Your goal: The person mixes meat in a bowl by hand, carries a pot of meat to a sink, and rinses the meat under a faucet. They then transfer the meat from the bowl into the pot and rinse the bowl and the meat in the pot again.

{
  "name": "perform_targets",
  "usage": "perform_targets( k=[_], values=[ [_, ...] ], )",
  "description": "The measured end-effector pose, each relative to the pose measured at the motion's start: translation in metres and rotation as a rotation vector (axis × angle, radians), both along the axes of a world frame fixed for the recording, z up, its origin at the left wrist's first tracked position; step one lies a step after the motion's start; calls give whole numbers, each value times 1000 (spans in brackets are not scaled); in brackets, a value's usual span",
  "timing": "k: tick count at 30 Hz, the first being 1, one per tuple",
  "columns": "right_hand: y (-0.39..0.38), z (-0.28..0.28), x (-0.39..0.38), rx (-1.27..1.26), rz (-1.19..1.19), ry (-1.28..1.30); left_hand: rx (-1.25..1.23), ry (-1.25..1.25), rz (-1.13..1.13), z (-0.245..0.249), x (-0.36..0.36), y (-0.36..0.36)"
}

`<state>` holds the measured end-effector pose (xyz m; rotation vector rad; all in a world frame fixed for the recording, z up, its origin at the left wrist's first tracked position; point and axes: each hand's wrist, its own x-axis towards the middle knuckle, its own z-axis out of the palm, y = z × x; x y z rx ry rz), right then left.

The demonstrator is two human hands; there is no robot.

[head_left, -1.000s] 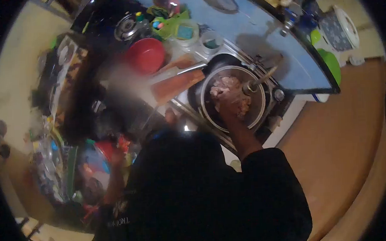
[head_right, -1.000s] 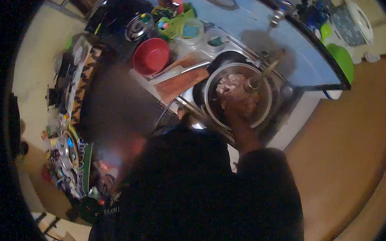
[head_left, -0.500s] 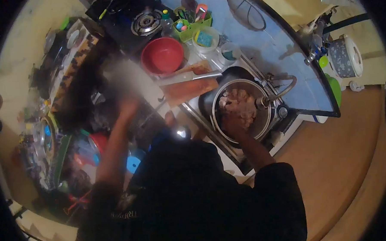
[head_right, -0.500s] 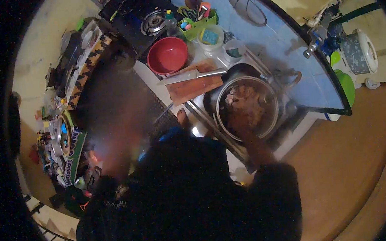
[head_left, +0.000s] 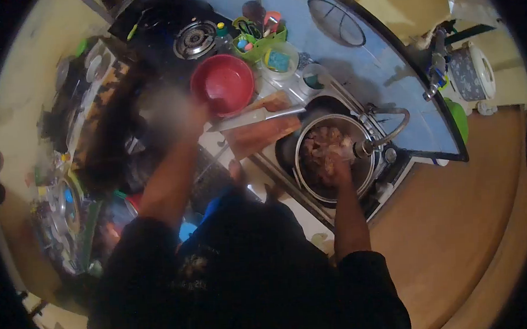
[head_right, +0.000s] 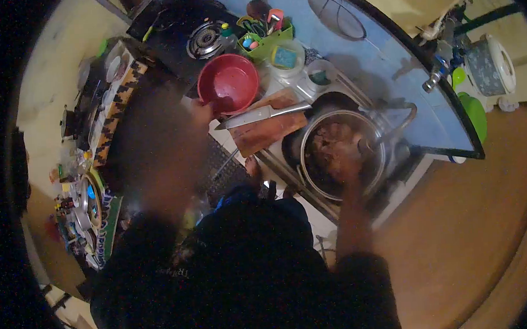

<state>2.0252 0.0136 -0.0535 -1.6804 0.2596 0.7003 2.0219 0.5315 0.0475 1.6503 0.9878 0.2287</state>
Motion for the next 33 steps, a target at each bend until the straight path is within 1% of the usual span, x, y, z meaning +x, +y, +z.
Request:
perform_targets(
  k=[1, 3, 6, 7, 8, 9, 10, 11, 12, 13, 14, 15, 16, 17, 19, 21, 22, 23, 24, 25, 27, 28, 30, 31, 32, 33],
  values=[
    [2, -1, 4, -1, -14, 2, -1, 2, -14, 28, -8, -8],
    [12, -2, 8, -250, 82, -3, 23, -116, -88, 62, -24, -14],
    [9, 0, -5, -637, 187, 38, 21, -285, -249, 95, -34, -42],
    [11, 19, -10, -642, 157, 59, 8, -277, -282, 107, -37, -59],
    [22, 58, -9, -658, 208, 42, 223, -160, -492, 120, -40, -79],
    [26, 80, -8, -670, 264, 22, 446, -44, -692, 136, -42, -101],
    [18, 69, -10, -667, 248, 26, 677, 71, -883, 156, -41, -124],
    [10, 53, -11, -615, 291, -41, 330, 150, -774, 194, -32, -164],
    [3, 43, -14, -563, 337, -106, -17, 230, -649, 221, -27, -196],
    [0, 52, -17, -562, 331, -106, -135, 169, -665, 190, -26, -197],
    [-3, 66, -19, -632, 300, -190, -251, 107, -681, 159, -22, -200],
    [-9, 73, -23, -703, 264, -271, -249, 107, -691, 160, -20, -211],
    [-16, 72, -25, -704, 252, -264, -230, 174, -713, 160, -19, -227],
    [-24, 64, -25, -610, 200, -277, -210, 242, -736, 161, -18, -240],
    [-40, 38, -17, -420, 93, -307, -216, 271, -786, 158, -16, -253],
    [-47, 32, -18, -225, -5, -341, -220, 299, -823, 154, -16, -265],
    [-47, 30, -19, -221, -10, -341, -234, 304, -841, 152, -16, -272],
    [-41, 45, -18, -299, -24, -439, -247, 307, -858, 151, -15, -280],
    [-40, 49, -17, -379, -40, -537, -260, 308, -876, 149, -14, -287],
    [-41, 52, -15, -377, -46, -542, -274, 306, -895, 147, -12, -294],
    [-41, 51, -12, -379, -107, -356, -286, 304, -911, 137, -11, -295],
    [-44, 52, -12, -376, -106, -358, -325, 265, -903, 129, -12, -288],
    [-42, 86, -13, -399, -20, -260, -357, 222, -885, 112, -15, -270],
    [-42, 85, -12, -394, -15, -263, -442, 230, -814, 104, -18, -261],
    [-46, 79, -10, -333, -24, -312, -527, 236, -742, 96, -21, -255],
    [-48, 79, -8, -272, -32, -361, -525, 230, -736, 88, -23, -253]
  ],
)
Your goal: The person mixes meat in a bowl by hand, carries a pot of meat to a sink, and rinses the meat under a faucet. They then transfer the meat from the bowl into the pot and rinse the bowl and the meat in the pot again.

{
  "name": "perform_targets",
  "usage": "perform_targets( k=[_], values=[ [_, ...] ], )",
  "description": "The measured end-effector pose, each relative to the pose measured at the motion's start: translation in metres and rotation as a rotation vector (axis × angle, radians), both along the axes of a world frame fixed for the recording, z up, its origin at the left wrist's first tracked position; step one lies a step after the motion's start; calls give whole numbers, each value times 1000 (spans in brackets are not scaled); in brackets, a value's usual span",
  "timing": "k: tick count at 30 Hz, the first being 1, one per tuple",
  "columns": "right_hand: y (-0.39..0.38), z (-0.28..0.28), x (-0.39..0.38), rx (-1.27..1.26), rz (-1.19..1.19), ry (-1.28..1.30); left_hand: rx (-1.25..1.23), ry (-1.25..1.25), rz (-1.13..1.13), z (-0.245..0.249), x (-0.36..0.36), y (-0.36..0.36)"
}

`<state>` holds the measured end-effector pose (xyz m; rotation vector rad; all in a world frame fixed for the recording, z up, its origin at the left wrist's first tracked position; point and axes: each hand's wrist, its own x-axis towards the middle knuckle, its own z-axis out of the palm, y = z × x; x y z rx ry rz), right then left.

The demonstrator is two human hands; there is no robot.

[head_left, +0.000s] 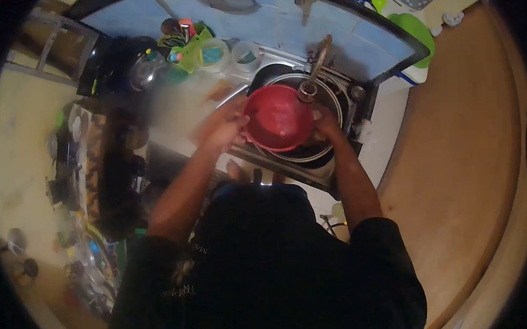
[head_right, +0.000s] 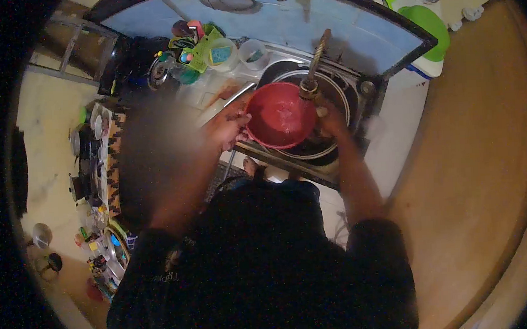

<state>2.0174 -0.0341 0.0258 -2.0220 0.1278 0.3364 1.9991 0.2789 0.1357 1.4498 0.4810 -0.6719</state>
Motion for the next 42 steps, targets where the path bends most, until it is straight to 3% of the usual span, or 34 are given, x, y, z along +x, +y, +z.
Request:
perform_targets(
  k=[3, 6, 7, 8, 10, 13, 16, 18, 20, 22, 24, 26, 27, 28, 30, 31, 33, 37, 39, 42],
  values=[
    [3, 16, 6, 67, -46, 138, 65, 41, 31, 0, -4, -3],
    [9, 47, 6, -33, 5, 90, -43, 95, 59, 1, -13, -9],
    [9, 48, 6, -34, 8, 90, -21, 33, -23, -6, -18, -8],
    [7, 45, 6, 31, -14, 113, 1, -28, -104, -6, -21, -9],
    [7, 38, 4, 97, -36, 140, 25, -82, -55, -5, -23, -12],
    [-2, -1, 11, -120, -27, -14, 37, -126, -4, 6, -16, -8],
    [4, -15, 14, 52, 51, 68, -11, -173, -2, 11, -15, 14],
    [20, 15, 7, 322, 31, 133, -42, -249, -10, 25, -16, 23],
    [21, -41, 14, 249, 24, 78, 145, -326, -32, 42, -19, 25],
    [25, -40, 13, 172, 7, 28, 150, -379, 27, 54, -24, 31],
    [48, 29, 8, 554, -284, 612, 159, -426, 91, 69, -25, 38],
    [46, -76, 19, 635, -231, 503, 501, -540, 7, 86, -20, 47],
    [46, -126, 24, 678, -204, 449, 586, -738, -27, 76, -12, 58],
    [49, -130, 24, 685, -203, 450, 592, -738, -30, 79, -4, 60],
    [55, -133, 23, 639, -158, 459, 1020, -1201, -201, 85, 11, 61],
    [57, -135, 20, 612, -136, 465, 1021, -1199, -204, 84, 15, 61],
    [60, -136, 17, 558, -90, 476, 1262, -1283, -330, 82, 21, 58],
    [61, -133, 15, 424, 77, 519, 1167, -1042, -372, 90, 16, 48],
    [57, -135, 9, -227, 604, 5, 1212, -1020, -456, 84, 15, 53],
    [105, 60, 6, -588, 400, 440, 1270, -1151, -457, 115, 7, 47]
  ],
)
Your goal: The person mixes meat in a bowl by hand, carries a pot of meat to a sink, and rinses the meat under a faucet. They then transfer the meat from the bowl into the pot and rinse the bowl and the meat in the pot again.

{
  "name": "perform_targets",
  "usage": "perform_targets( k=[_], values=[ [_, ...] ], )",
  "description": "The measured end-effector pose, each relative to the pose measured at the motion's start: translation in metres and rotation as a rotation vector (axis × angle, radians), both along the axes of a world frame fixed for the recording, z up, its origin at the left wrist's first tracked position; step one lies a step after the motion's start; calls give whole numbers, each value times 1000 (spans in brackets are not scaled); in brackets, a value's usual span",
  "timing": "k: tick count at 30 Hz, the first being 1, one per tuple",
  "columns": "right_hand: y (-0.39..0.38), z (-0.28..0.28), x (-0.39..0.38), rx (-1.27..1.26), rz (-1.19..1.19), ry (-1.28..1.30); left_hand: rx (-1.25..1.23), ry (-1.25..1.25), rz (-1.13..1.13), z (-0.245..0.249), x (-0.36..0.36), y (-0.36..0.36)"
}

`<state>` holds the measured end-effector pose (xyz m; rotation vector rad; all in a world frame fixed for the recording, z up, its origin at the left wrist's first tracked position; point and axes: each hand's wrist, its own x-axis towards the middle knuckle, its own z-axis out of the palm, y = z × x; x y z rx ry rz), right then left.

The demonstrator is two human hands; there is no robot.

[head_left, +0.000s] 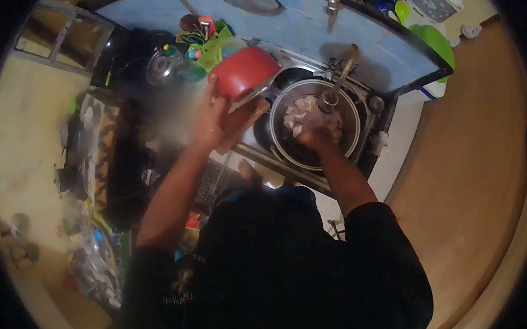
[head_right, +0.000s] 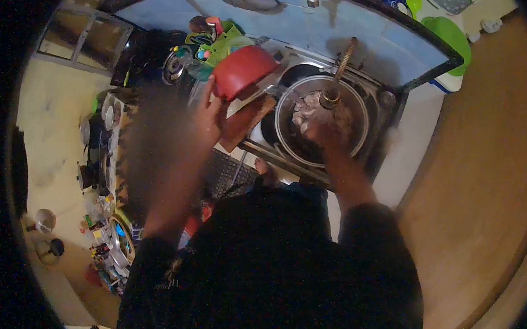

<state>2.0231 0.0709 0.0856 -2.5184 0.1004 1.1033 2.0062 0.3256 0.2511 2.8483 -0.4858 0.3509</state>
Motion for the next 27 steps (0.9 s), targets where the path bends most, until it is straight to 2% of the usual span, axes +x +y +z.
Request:
perform_targets(
  k=[1, 2, 3, 4, 6, 7, 8, 9, 10, 12, 13, 15, 16, 18, 19, 21, 25, 26, 27],
  values=[
    [-3, -7, -2, -4, -4, 3, -4, 3, -4, -5, 1, 4],
    [-5, -25, -5, -1, 9, -96, -5, -98, 90, -13, 1, 12],
    [-8, -46, -7, 2, 23, -195, -4, -198, 185, -19, 1, 22],
    [-23, -83, -10, 1, 25, -193, -5, -195, 187, -22, -1, 34],
    [-67, -170, -18, 950, -28, -376, 102, 63, 433, -26, -12, 59],
    [-75, -196, -12, 949, -27, -371, 71, 133, 487, -35, -15, 74],
    [-80, -217, 4, 979, -586, 64, -14, 197, 523, -48, -19, 89],
    [-83, -227, 13, 929, -1132, 516, -111, 259, 561, -61, -24, 104],
    [-80, -203, 11, 924, -1134, 516, -220, 314, 590, -75, -28, 117],
    [-64, -123, 1, 1146, -1167, 302, -455, 405, 639, -98, -40, 131],
    [-65, -124, -5, 1142, -1164, 304, -554, 444, 655, -106, -47, 134],
    [-62, -136, -9, 1133, -1017, 277, -740, 504, 682, -111, -65, 129],
    [-60, -149, -6, 1135, -1001, 285, -742, 494, 696, -110, -72, 127],
    [-63, -190, -4, 823, -30, -439, -1215, 570, 614, -94, -78, 99],
    [-54, -165, -2, 826, -19, -436, -1219, 561, 622, -87, -78, 89],
    [-29, -88, -5, 89, 148, -459, -1392, 745, 815, -78, -79, 76],
    [-34, -106, -3, 78, 352, -458, -1538, 813, 734, -124, -87, 84],
    [-36, -129, -3, -13, 363, -635, -1498, 762, 748, -132, -86, 85],
    [-34, -129, -2, -106, 370, -813, -1458, 713, 759, -140, -83, 87]
  ],
)
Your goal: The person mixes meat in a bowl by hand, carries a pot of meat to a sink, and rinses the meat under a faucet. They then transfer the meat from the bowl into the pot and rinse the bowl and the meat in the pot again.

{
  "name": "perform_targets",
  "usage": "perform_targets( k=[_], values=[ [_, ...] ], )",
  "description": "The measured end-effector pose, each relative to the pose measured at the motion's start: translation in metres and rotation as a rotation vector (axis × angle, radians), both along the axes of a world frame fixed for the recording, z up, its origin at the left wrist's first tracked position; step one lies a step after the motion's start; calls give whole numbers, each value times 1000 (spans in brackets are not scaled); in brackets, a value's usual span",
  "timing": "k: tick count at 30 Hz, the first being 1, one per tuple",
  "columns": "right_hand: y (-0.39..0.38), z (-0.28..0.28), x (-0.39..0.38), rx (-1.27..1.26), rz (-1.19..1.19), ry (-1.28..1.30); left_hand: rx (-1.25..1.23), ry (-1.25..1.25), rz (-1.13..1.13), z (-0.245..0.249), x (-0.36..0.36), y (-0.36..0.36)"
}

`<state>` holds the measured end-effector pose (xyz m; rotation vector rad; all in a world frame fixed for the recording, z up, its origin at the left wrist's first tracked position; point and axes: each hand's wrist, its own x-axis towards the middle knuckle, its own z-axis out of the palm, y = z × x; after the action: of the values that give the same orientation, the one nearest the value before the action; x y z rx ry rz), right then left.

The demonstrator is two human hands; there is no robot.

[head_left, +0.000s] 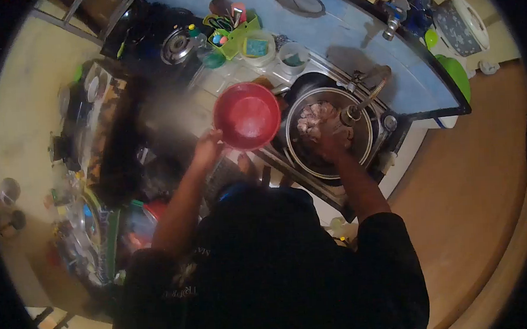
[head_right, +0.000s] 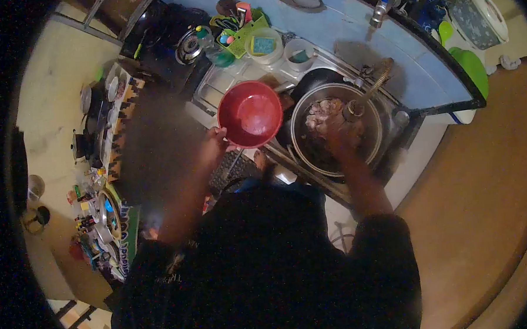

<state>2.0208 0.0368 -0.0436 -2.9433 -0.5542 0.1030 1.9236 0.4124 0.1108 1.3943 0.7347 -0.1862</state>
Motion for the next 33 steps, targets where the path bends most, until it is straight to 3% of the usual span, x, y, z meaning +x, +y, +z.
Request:
perform_targets(
  k=[1, 3, 4, 6, 9, 12, 15, 19, 21, 24, 25, 27, 28, 30, 31, 33],
  values=[
    [-2, 1, 2, -3, 3, 0, -3, 0, 3, -9, 6, 3],
    [0, 40, 9, -146, -35, 311, -38, -144, 104, -18, 23, 8],
    [-1, 42, 13, -86, -57, 422, -42, -144, 107, -14, 29, 10],
    [-11, 25, 23, 220, -126, 707, -33, -124, -23, 18, 45, 3],
    [-23, -6, 29, 903, -456, 1197, 138, -51, -121, -9, 53, 29],
    [-28, -13, 21, 1207, -698, 1414, 226, 137, -255, 8, 42, 24],
    [-21, 11, 10, 1289, -764, 1352, 124, 230, -280, 69, 25, -20],
    [-17, 37, 8, 1338, -940, 1362, -25, 263, -127, 36, 26, -15],
    [-17, 39, 7, 1566, -823, 1314, 78, 51, -173, 36, 36, -20],
    [-33, -50, 11, 1496, -637, 1106, 252, 52, -183, -10, 56, 9],
    [-32, -31, 12, 1493, -637, 1106, 250, 52, -181, -7, 62, 13],
    [-27, 29, 14, 1613, -881, 1340, 277, 211, -289, 5, 71, 16],
    [-29, 28, 13, 1612, -885, 1338, 274, 213, -291, 7, 70, 17],
    [-35, 13, 12, 1919, -450, 1355, 294, 178, -313, 7, 68, 20],
    [-36, 2, 12, 1924, -457, 1349, 293, 179, -321, 5, 66, 22],
    [-33, -6, 13, 1995, -726, 1254, 470, 174, -413, -3, 62, 27]
  ],
)
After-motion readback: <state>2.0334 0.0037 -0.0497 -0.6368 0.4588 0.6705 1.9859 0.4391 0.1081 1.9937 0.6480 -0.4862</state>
